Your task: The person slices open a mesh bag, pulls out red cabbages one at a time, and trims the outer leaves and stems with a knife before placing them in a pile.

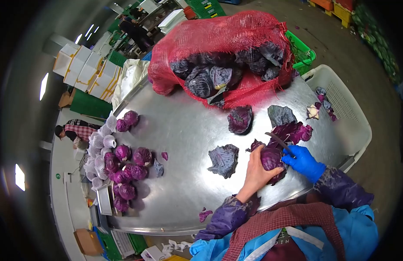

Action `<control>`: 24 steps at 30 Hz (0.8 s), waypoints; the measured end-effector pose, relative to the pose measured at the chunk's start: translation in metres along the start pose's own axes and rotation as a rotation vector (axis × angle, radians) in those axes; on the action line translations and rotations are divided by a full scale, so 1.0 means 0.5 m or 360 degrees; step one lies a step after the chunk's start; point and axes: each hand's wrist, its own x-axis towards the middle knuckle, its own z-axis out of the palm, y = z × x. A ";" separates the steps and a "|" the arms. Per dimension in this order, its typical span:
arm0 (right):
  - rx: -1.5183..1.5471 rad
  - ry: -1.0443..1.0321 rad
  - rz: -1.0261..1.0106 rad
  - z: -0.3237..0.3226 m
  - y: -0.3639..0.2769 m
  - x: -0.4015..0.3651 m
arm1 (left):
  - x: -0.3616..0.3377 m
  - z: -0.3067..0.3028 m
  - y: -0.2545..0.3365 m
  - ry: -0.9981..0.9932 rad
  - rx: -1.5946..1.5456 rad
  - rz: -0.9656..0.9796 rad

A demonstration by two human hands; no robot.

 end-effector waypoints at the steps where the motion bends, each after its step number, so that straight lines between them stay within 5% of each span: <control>1: -0.0073 -0.0011 0.0025 -0.005 -0.005 -0.003 | 0.005 0.001 -0.007 -0.0033 -0.0063 -0.0033; 10: -0.0393 -0.0120 0.0045 -0.020 -0.018 -0.008 | -0.033 0.007 0.017 0.0032 0.0123 -0.0034; 14: -0.0953 -0.0093 -0.0102 -0.015 0.075 -0.016 | -0.071 0.006 -0.032 0.0102 -0.0167 -0.0103; 16: -0.0722 0.0195 0.0233 -0.049 0.083 0.008 | -0.086 0.009 -0.075 0.0106 -0.0650 -0.0230; 21: -0.0136 -0.0284 -0.0077 -0.029 -0.061 -0.026 | -0.078 -0.001 -0.018 0.0199 -0.1694 -0.0786; 24: -0.0961 -0.0099 -0.0602 0.011 -0.086 -0.037 | -0.071 0.018 -0.019 0.0229 -0.1642 -0.0836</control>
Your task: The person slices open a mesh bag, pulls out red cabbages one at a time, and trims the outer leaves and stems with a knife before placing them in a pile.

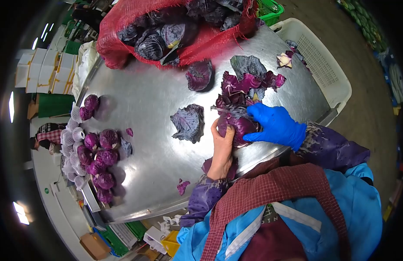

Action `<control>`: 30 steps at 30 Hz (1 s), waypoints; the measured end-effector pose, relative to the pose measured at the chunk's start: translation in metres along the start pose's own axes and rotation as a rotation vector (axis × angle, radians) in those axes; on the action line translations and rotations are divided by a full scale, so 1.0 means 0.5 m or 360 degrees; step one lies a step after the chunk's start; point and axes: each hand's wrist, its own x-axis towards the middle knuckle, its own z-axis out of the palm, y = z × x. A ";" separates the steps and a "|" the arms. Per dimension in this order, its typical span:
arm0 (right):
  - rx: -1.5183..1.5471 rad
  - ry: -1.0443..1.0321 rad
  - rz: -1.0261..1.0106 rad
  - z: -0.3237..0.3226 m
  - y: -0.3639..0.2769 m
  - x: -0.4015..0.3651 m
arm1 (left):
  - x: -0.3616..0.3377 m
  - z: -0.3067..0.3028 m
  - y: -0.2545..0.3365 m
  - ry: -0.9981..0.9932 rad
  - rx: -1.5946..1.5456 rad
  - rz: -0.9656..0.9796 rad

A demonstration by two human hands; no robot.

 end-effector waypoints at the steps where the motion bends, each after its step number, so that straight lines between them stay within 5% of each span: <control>1: 0.0003 -0.0005 -0.0002 0.001 -0.002 0.004 | 0.001 0.001 0.000 0.0003 0.0024 -0.0017; 10: -0.0227 -0.0150 -0.0053 0.000 0.017 0.013 | -0.001 0.019 0.008 0.0021 0.0006 -0.0163; 12: -0.0025 0.0030 -0.0124 0.013 0.048 0.015 | -0.003 0.020 0.003 0.0004 0.0097 -0.0154; 13: 0.0343 -0.0001 0.0107 0.007 0.050 0.018 | -0.001 0.021 -0.002 -0.0010 0.0133 -0.0086; 17: 0.0369 -0.0245 0.0267 -0.030 0.019 0.013 | 0.006 0.017 -0.034 -0.0031 0.0335 0.0108; 30: -0.0159 -0.0067 0.0331 -0.003 0.055 -0.039 | -0.006 0.046 -0.055 0.0051 0.0858 0.0497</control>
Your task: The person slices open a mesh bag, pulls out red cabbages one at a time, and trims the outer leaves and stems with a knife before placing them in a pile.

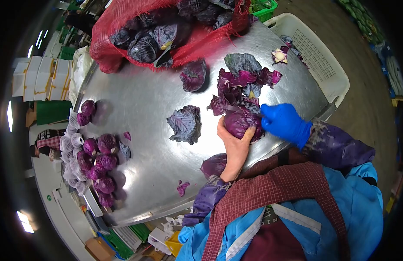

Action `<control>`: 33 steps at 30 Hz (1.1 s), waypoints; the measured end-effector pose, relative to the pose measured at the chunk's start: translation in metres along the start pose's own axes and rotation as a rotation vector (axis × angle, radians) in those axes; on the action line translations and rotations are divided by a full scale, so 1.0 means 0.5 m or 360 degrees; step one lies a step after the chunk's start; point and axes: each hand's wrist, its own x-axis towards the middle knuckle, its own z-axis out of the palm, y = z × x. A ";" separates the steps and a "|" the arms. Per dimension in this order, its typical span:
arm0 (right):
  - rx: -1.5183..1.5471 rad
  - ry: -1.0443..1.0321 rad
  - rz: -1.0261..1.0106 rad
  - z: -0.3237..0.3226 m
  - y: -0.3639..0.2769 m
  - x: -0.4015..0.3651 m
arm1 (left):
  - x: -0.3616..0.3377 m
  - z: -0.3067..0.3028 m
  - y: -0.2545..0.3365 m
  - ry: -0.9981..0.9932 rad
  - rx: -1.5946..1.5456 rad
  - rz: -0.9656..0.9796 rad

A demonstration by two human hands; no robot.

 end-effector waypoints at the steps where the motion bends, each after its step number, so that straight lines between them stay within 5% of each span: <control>1: 0.0029 0.0053 0.0044 -0.002 0.026 0.009 | 0.005 -0.001 -0.006 -0.0003 -0.0061 -0.0032; 5: -0.0013 0.0260 0.0382 -0.050 0.106 0.066 | 0.009 -0.007 -0.011 -0.0037 -0.0060 0.0015; 7: 0.0402 -0.0072 0.0392 -0.096 0.029 0.064 | 0.011 -0.004 -0.007 -0.0035 -0.0017 0.0011; 11: 0.0048 -0.0298 -0.0082 -0.060 -0.013 0.069 | 0.011 -0.004 0.008 -0.0041 0.0095 0.0066; 20: -0.0054 -0.0624 -0.0154 -0.084 -0.016 0.115 | 0.008 -0.005 0.026 -0.0053 0.0331 0.0226; 27: 0.0114 -0.0419 -0.0150 -0.064 0.004 0.097 | 0.006 -0.010 0.019 -0.0079 0.0358 0.0266; 30: 0.0555 -0.0286 -0.0116 -0.050 0.051 0.100 | 0.007 -0.014 0.007 -0.0097 0.0298 0.0272; 33: 0.0692 -0.0354 0.0340 -0.018 0.113 0.092 | 0.006 -0.022 -0.013 -0.0157 0.0169 0.0224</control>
